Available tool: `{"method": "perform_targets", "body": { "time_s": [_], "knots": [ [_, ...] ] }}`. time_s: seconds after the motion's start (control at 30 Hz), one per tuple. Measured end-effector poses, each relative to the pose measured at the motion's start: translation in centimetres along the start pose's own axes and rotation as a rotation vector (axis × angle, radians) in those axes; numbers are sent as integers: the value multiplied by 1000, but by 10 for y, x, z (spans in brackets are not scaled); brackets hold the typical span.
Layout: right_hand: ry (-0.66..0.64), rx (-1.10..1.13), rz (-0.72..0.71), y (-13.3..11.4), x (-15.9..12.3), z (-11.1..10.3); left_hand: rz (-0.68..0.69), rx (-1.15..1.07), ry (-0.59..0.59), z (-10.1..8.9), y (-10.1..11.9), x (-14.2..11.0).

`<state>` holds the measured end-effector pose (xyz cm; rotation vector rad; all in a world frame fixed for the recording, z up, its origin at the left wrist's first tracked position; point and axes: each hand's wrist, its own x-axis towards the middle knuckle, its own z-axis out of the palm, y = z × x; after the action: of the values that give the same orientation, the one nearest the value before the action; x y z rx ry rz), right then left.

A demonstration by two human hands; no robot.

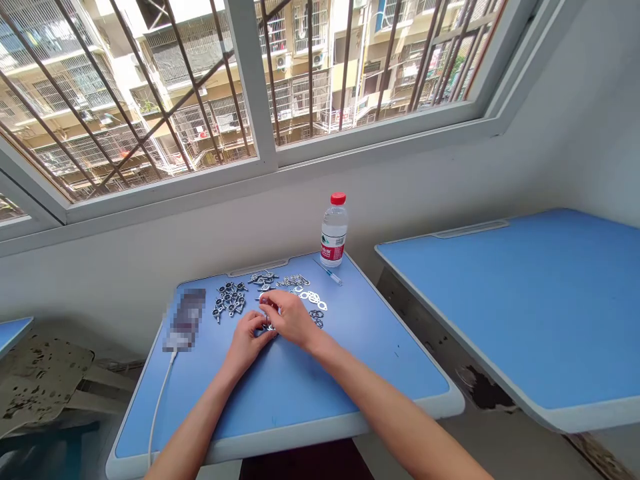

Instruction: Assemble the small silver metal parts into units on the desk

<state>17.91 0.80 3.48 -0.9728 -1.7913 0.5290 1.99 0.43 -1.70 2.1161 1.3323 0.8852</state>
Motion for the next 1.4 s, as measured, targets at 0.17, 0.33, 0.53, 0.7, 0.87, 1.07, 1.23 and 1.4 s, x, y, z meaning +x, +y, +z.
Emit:
{"method": "perform_targets", "body": {
  "time_s": [0.17,0.33,0.53,0.7,0.87,1.07,1.23,1.4],
  "knots": [
    [20,9,51,7,3,-17,-28,7,-12,-3,-2,0],
    [-28,-26,29,10,3,-20,-27,30,13,-5,-4,1],
    [-38,-17,17,12,1,-16,-25,51,9,-5,-2,1],
    [-44,-19,1,12,1,-16,-18,42,23,-5,-2,2],
    [-83,-28,-59,13,1,-18,-11,40,22,-5,-2,2],
    [-176,30,-113,16,1,-22,-8,45,14,-5,-2,1],
    [-122,9,-103,13,1,-17,-30,45,-12,-4,-5,2],
    [-38,-36,-51,10,2,-11,-41,31,-8,-3,-5,1]
  ]
}}
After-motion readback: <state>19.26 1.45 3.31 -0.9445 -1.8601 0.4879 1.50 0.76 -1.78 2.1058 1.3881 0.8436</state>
